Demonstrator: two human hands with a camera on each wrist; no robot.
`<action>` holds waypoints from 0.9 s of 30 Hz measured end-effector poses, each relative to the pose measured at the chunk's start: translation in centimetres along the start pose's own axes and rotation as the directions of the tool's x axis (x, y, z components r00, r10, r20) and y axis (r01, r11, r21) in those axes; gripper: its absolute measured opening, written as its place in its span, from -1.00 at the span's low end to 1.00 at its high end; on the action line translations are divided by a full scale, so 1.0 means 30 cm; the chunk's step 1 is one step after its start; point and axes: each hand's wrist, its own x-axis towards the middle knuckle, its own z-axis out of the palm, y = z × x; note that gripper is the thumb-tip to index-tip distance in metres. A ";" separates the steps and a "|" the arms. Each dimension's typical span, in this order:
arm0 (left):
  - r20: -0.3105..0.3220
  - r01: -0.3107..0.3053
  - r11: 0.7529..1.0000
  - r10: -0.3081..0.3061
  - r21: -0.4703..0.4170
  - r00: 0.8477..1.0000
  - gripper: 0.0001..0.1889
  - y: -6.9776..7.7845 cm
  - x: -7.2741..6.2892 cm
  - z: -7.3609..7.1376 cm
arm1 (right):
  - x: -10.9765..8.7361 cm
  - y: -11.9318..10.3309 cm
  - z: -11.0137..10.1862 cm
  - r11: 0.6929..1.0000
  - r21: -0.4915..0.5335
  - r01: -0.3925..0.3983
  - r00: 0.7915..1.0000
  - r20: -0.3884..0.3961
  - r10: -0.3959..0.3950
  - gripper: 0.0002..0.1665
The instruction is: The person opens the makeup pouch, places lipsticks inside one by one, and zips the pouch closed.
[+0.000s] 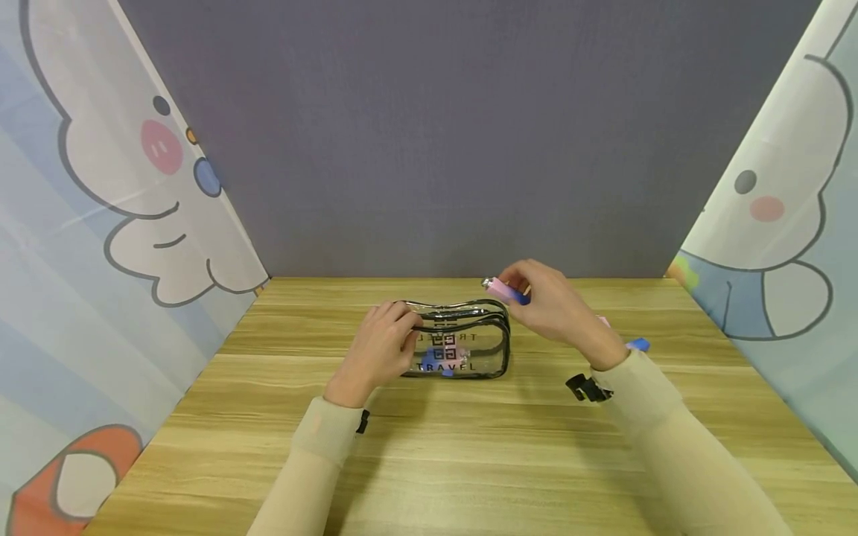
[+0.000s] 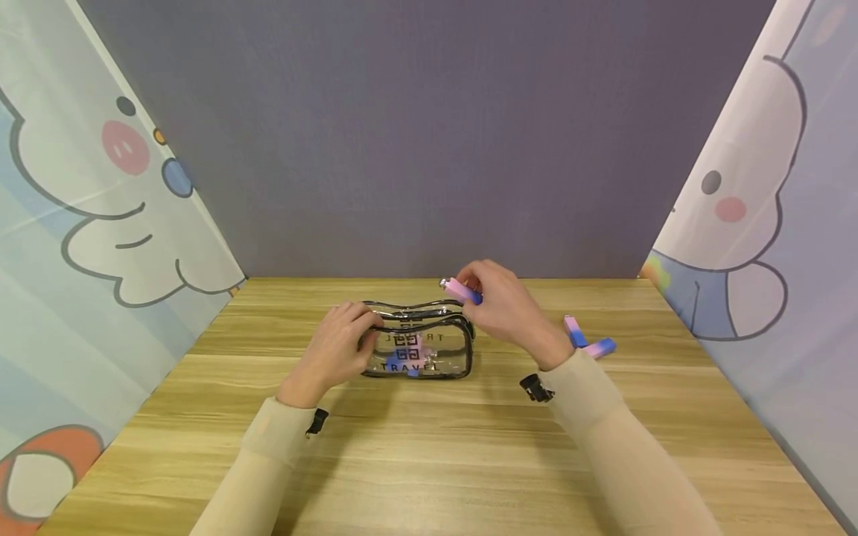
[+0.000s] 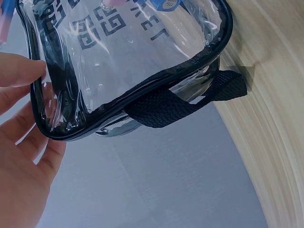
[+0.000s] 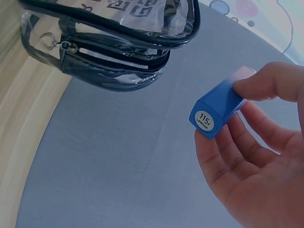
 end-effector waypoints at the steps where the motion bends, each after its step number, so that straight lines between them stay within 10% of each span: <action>1: -0.001 -0.001 1.000 0.001 0.000 1.000 -0.90 0.000 0.000 0.000 | 0.003 -0.003 0.002 1.000 0.009 -0.003 1.000 0.001 0.003 -0.65; 27: 0.008 0.002 1.000 -0.002 -0.009 1.000 -0.89 0.004 0.001 -0.009 | 0.056 -0.063 0.059 0.995 0.095 -0.021 1.000 0.021 0.019 -0.63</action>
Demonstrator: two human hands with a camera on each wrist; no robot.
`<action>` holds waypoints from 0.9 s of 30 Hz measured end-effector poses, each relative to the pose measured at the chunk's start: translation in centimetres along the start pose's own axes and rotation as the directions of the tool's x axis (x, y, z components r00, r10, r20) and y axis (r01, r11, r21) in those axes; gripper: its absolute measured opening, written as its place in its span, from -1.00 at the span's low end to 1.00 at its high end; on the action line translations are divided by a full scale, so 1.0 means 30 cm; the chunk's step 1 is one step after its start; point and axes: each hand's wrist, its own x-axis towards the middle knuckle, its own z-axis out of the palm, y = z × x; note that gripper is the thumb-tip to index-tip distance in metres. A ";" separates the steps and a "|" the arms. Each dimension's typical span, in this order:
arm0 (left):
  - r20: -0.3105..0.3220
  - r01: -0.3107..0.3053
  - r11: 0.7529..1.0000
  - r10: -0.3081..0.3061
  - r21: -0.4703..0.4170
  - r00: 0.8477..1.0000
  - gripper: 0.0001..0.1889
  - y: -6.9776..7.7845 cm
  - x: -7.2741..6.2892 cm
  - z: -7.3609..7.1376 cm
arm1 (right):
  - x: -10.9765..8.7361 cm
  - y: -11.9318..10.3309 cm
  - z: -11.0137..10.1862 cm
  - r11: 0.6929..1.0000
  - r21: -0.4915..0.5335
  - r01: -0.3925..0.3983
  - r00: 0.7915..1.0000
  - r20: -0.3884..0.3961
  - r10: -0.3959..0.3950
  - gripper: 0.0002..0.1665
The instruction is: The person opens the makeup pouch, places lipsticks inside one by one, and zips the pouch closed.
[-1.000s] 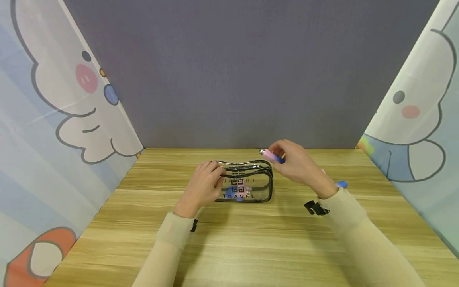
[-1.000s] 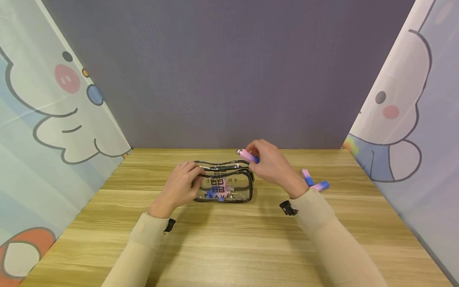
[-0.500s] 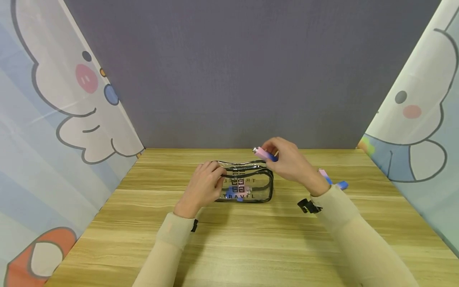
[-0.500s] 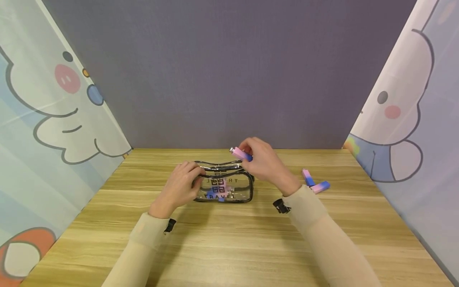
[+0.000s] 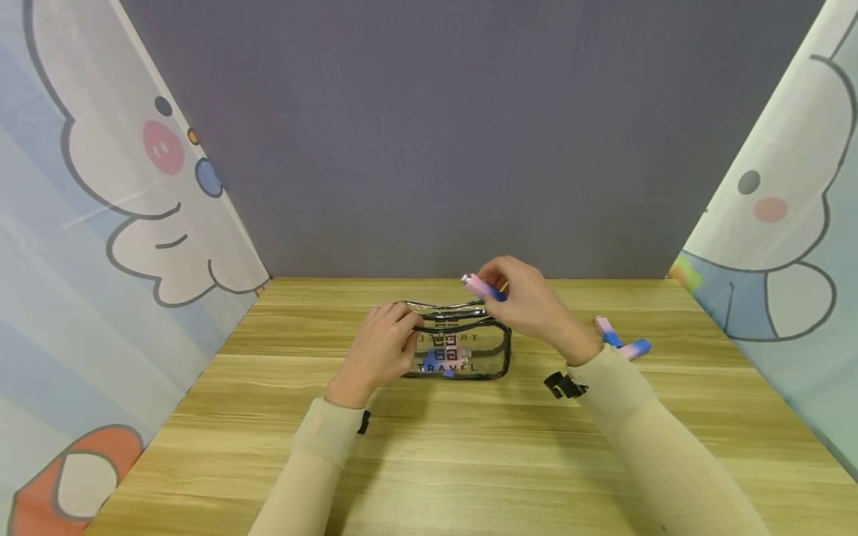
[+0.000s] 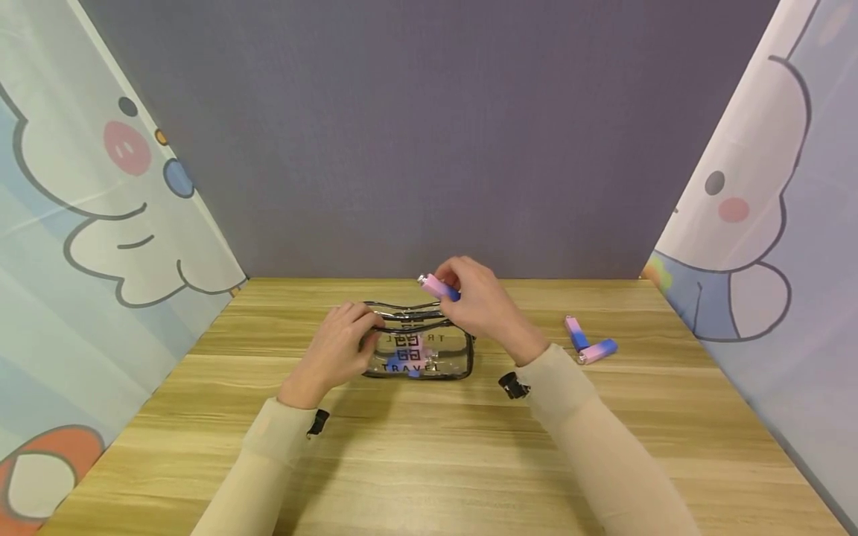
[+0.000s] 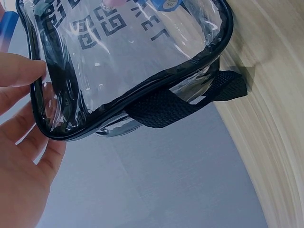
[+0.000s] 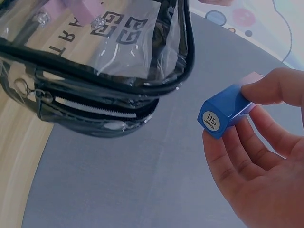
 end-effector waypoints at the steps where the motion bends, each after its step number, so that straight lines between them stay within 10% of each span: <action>1: -0.003 -0.002 1.000 0.002 0.000 1.000 -0.90 0.000 0.000 0.001 | 0.001 0.000 0.004 1.000 -0.002 0.001 1.000 -0.002 -0.001 -0.63; 27: -0.003 -0.002 1.000 0.002 -0.004 1.000 -0.90 -0.006 0.002 0.004 | 0.035 -0.006 0.117 0.996 0.090 0.009 0.999 0.030 -0.012 -0.67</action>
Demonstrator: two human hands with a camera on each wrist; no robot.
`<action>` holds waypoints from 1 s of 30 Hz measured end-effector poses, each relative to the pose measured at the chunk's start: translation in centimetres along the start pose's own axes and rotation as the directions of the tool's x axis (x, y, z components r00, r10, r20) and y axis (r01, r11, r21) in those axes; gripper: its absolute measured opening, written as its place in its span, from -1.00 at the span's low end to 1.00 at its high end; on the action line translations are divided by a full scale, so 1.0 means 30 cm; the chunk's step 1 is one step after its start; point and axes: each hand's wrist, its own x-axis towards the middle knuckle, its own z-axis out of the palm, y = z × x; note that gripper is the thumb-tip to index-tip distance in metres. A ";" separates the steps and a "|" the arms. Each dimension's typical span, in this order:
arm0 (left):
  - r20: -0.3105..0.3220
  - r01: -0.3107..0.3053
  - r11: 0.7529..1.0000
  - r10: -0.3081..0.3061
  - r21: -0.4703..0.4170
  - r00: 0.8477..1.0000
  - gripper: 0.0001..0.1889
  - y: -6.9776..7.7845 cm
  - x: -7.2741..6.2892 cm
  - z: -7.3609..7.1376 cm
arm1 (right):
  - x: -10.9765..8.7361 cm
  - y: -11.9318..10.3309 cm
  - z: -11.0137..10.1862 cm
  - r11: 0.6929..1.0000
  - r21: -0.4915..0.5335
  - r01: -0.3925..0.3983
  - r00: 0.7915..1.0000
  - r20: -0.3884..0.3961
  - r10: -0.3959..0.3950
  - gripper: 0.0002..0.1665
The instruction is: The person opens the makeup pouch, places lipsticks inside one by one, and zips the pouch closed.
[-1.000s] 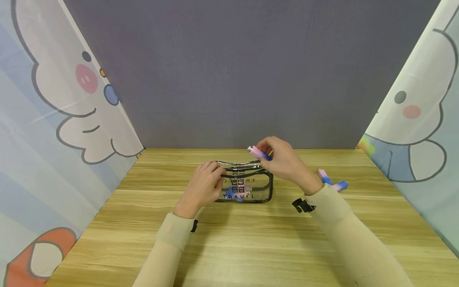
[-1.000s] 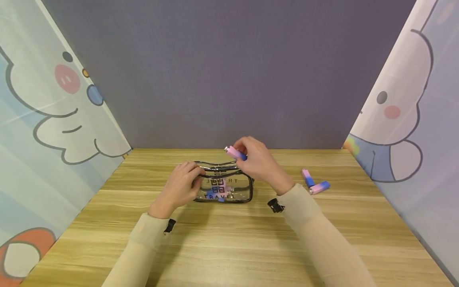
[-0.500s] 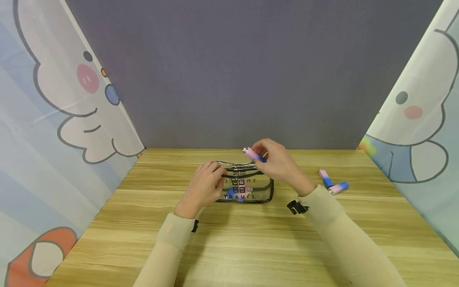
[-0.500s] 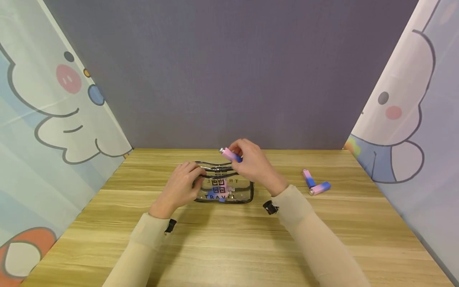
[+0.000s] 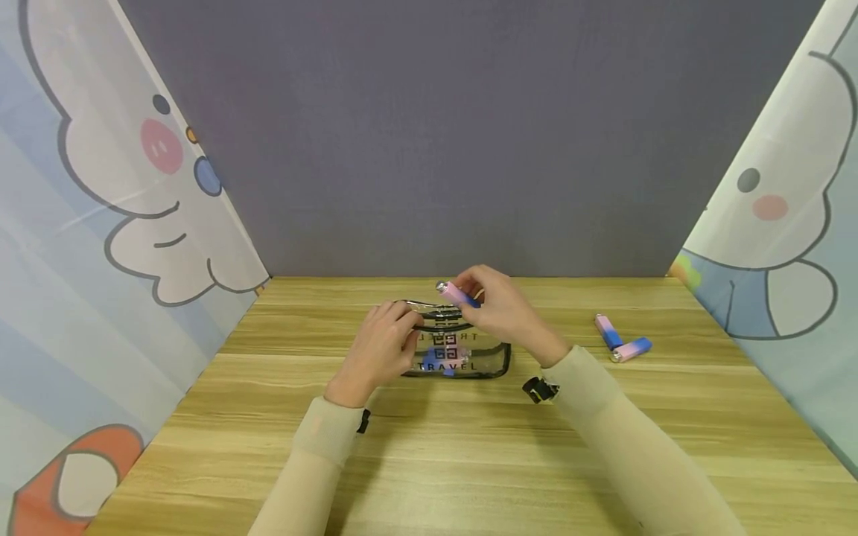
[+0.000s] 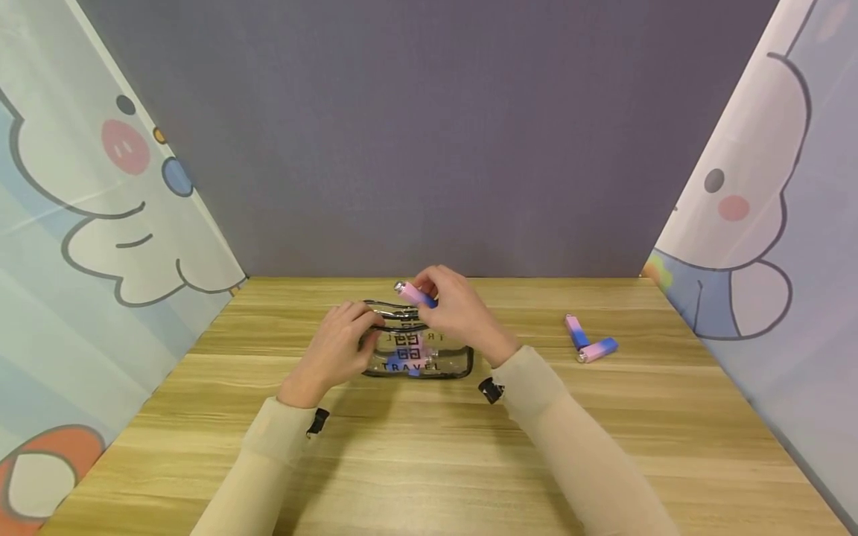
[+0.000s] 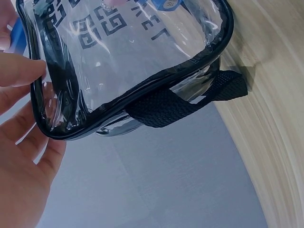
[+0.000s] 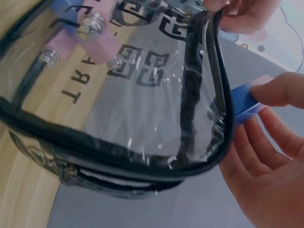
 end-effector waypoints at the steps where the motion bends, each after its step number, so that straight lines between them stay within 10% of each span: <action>1: -0.001 -0.001 1.000 0.001 -0.002 1.000 -0.90 -0.001 0.001 0.000 | 0.001 -0.001 0.004 1.000 0.001 0.000 1.000 0.001 0.000 -0.67; 30: -0.009 0.000 1.000 -0.001 -0.017 1.000 -0.91 -0.002 -0.001 -0.004 | 0.024 -0.002 0.063 0.990 -0.139 -0.005 0.996 0.087 0.017 -0.67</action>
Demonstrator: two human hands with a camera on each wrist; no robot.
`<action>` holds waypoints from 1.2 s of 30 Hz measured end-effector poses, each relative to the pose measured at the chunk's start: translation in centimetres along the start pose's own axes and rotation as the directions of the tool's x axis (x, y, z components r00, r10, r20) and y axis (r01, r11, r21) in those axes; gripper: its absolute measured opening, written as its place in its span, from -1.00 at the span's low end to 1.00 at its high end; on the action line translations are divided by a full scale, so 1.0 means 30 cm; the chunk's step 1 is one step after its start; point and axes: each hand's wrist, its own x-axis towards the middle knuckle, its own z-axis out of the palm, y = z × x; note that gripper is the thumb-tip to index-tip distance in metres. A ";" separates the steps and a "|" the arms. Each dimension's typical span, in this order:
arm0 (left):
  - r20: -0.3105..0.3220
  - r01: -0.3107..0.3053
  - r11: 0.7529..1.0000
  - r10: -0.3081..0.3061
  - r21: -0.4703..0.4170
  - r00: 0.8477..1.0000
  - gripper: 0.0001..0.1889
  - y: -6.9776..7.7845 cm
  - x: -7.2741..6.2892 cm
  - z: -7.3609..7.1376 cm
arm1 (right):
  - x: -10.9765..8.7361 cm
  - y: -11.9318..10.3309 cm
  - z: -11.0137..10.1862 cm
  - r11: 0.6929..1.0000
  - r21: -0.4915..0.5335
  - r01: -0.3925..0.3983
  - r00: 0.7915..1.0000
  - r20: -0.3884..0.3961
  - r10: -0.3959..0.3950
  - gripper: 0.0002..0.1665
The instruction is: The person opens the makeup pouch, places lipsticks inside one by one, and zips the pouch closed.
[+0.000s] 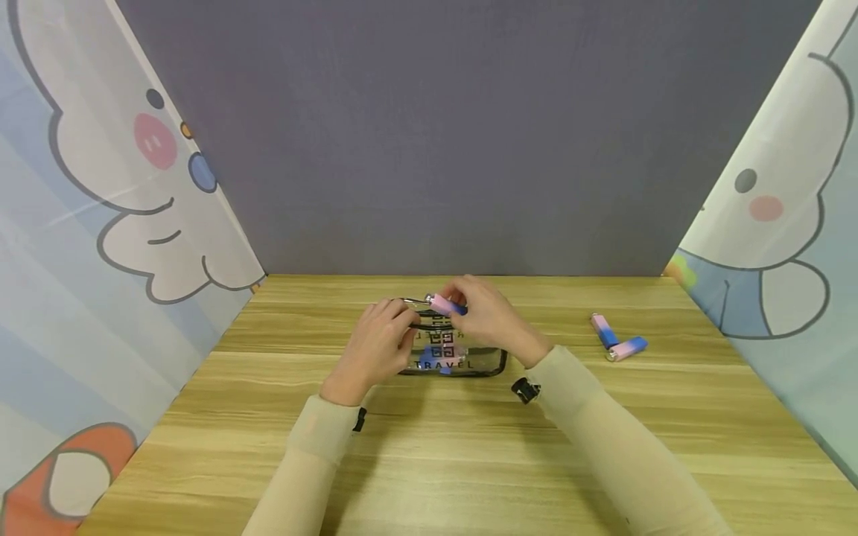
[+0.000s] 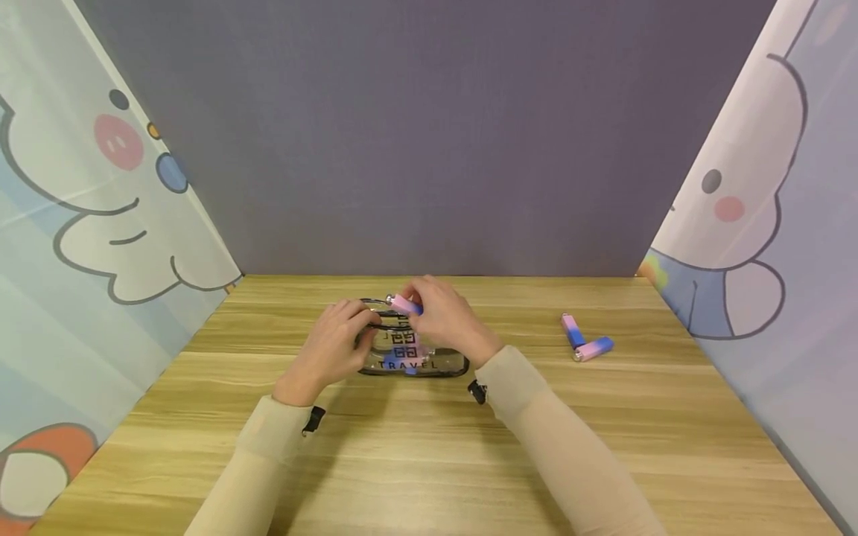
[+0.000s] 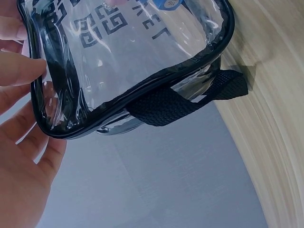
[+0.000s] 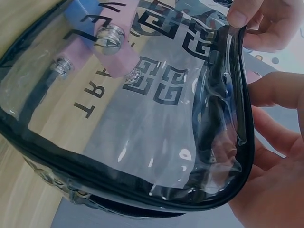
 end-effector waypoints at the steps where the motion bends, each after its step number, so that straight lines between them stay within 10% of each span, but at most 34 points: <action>1: 0.001 0.000 1.000 0.000 0.000 1.000 -0.91 0.001 0.001 0.000 | 0.002 0.000 -0.002 1.000 -0.008 -0.005 1.000 0.008 0.005 -0.67; 12: 0.002 -0.003 1.000 0.003 -0.001 1.000 -0.91 0.002 0.003 0.003 | 0.016 -0.026 -0.024 0.993 -0.090 -0.078 0.991 0.104 0.087 -0.65; 36: 0.011 -0.002 1.000 0.001 0.016 1.000 -0.89 0.003 0.002 0.002 | -0.036 -0.006 -0.091 0.988 -0.152 0.026 0.996 0.085 -0.013 -0.76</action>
